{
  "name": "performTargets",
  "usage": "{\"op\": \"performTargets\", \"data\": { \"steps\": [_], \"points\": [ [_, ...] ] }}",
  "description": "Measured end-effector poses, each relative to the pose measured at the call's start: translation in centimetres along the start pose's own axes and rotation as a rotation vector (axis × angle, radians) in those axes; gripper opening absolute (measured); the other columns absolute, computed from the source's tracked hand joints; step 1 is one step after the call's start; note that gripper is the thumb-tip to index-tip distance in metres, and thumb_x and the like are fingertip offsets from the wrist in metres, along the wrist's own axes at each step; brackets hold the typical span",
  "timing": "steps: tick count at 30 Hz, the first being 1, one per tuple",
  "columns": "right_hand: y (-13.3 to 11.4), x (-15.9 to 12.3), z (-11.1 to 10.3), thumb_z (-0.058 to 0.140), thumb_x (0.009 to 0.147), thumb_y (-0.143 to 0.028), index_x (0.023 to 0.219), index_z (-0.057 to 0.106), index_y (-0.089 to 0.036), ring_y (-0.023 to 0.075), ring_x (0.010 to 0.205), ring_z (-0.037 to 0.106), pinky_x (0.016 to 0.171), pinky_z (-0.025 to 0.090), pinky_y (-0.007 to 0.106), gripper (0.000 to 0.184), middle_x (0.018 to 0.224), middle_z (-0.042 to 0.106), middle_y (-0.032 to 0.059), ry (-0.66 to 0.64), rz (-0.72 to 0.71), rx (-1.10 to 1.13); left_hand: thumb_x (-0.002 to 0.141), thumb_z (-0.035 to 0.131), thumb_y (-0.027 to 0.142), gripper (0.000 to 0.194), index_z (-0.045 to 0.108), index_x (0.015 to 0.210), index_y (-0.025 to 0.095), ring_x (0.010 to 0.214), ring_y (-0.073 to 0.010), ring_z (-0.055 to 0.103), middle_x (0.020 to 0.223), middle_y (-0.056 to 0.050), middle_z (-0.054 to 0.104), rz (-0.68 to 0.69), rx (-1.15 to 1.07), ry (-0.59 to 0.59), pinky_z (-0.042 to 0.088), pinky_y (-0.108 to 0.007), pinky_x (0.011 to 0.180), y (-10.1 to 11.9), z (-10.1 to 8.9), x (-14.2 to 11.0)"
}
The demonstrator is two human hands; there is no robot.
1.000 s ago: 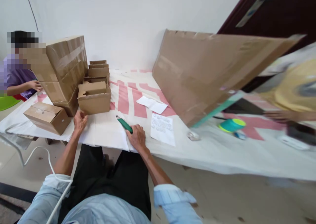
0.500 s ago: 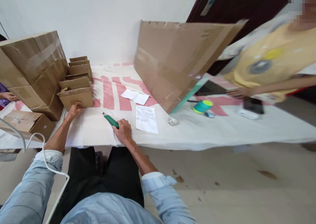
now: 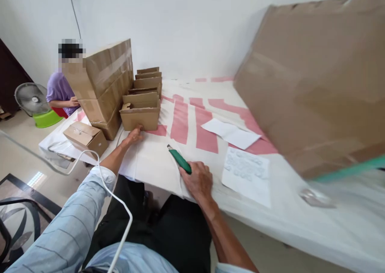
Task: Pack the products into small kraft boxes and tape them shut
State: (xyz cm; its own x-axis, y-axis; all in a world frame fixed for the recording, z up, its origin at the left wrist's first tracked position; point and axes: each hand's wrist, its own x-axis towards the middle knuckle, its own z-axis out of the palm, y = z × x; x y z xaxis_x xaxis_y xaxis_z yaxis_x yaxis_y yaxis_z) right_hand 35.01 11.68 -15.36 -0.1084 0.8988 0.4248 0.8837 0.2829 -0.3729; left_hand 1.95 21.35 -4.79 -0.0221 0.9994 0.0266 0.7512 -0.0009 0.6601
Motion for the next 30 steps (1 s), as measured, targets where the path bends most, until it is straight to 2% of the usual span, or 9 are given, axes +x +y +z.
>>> {"op": "performTargets", "data": {
  "steps": [3, 7, 11, 16, 20, 23, 26, 28, 30],
  "points": [
    [0.1, 0.0, 0.0, 0.063, 0.091, -0.04, 0.108, 0.074, -0.017, 0.0333, 0.096, 0.058, 0.083, 0.044, 0.043, 0.03, 0.104, 0.07, 0.0153, -0.009, -0.009, -0.011, 0.1, 0.072, 0.036, 0.043, 0.064, 0.14, 0.021, 0.128, -0.0307, 0.065, 0.145, -0.014, 0.064, -0.011, 0.092, -0.003, 0.054, -0.055, 0.111, 1.0, 0.8, -1.7],
    [0.1, 0.2, 0.0, 0.063, 0.09, -0.039, 0.106, 0.074, -0.017, 0.0322, 0.095, 0.058, 0.085, 0.045, 0.043, 0.029, 0.103, 0.069, 0.0151, -0.016, -0.011, -0.002, 0.092, 0.075, 0.021, 0.05, 0.064, 0.142, 0.021, 0.14, -0.031, 0.06, 0.15, -0.014, 0.064, 0.064, 0.129, -0.006, 0.046, -0.053, 0.123, 2.1, 2.6, -5.7],
    [-0.1, 0.2, -0.3, 0.062, 0.09, -0.039, 0.104, 0.075, -0.018, 0.0315, 0.094, 0.057, 0.085, 0.046, 0.043, 0.029, 0.103, 0.07, 0.0151, -0.022, -0.005, -0.009, 0.09, 0.071, 0.021, 0.044, 0.069, 0.134, 0.022, 0.141, -0.0303, 0.06, 0.145, -0.011, 0.069, 0.138, 0.115, 0.026, 0.045, -0.051, 0.124, 2.4, 4.3, -11.0],
    [-0.3, 0.2, -0.4, 0.061, 0.09, -0.039, 0.104, 0.075, -0.018, 0.0314, 0.093, 0.057, 0.085, 0.046, 0.043, 0.028, 0.102, 0.071, 0.0152, -0.023, -0.004, -0.04, 0.087, 0.072, 0.019, 0.037, 0.074, 0.124, 0.021, 0.13, -0.0297, 0.067, 0.133, -0.012, 0.074, 0.184, 0.081, 0.184, 0.052, -0.048, 0.117, 1.3, 3.7, -16.9],
    [0.0, 0.2, -0.2, 0.059, 0.092, -0.04, 0.106, 0.076, -0.016, 0.0322, 0.094, 0.058, 0.085, 0.046, 0.044, 0.032, 0.104, 0.071, 0.0167, -0.025, -0.029, -0.056, 0.089, 0.068, 0.014, 0.028, 0.074, 0.116, 0.021, 0.119, -0.027, 0.068, 0.12, -0.011, 0.074, 0.184, 0.067, 0.4, 0.054, -0.044, 0.111, -0.7, 1.1, -20.6],
    [0.2, 0.2, 0.0, 0.059, 0.093, -0.039, 0.107, 0.076, -0.016, 0.0318, 0.094, 0.058, 0.087, 0.046, 0.043, 0.032, 0.105, 0.071, 0.0165, -0.028, -0.03, -0.064, 0.095, 0.06, 0.016, 0.02, 0.072, 0.112, 0.021, 0.118, -0.0293, 0.063, 0.114, -0.013, 0.07, 0.15, 0.07, 0.588, 0.051, -0.049, 0.11, -2.9, -2.2, -22.7],
    [0.2, 0.3, 0.1, 0.06, 0.093, -0.037, 0.109, 0.075, -0.016, 0.0313, 0.095, 0.058, 0.087, 0.045, 0.042, 0.031, 0.106, 0.071, 0.0163, -0.026, -0.021, -0.074, 0.095, 0.065, 0.025, 0.014, 0.069, 0.107, 0.021, 0.117, -0.0318, 0.059, 0.11, -0.013, 0.066, 0.077, 0.083, 0.918, 0.048, -0.052, 0.111, -5.8, -7.0, -23.6],
    [0.1, 0.3, 0.1, 0.06, 0.094, -0.037, 0.109, 0.075, -0.016, 0.031, 0.095, 0.058, 0.087, 0.045, 0.042, 0.03, 0.106, 0.071, 0.0162, -0.033, -0.015, -0.084, 0.09, 0.07, 0.028, 0.025, 0.066, 0.113, 0.02, 0.126, -0.0328, 0.056, 0.118, -0.013, 0.065, -0.041, 0.03, 1.106, 0.045, -0.052, 0.116, -7.9, -10.7, -23.3],
    [0.0, 0.4, 0.0, 0.06, 0.095, -0.036, 0.109, 0.075, -0.015, 0.0308, 0.096, 0.057, 0.088, 0.044, 0.041, 0.03, 0.107, 0.071, 0.0162, -0.046, -0.009, -0.091, 0.086, 0.073, 0.031, 0.043, 0.061, 0.125, 0.019, 0.134, -0.0319, 0.053, 0.134, -0.015, 0.06, -0.203, -0.122, 1.191, 0.043, -0.05, 0.119, -9.7, -14.2, -22.5]
  ]
}}
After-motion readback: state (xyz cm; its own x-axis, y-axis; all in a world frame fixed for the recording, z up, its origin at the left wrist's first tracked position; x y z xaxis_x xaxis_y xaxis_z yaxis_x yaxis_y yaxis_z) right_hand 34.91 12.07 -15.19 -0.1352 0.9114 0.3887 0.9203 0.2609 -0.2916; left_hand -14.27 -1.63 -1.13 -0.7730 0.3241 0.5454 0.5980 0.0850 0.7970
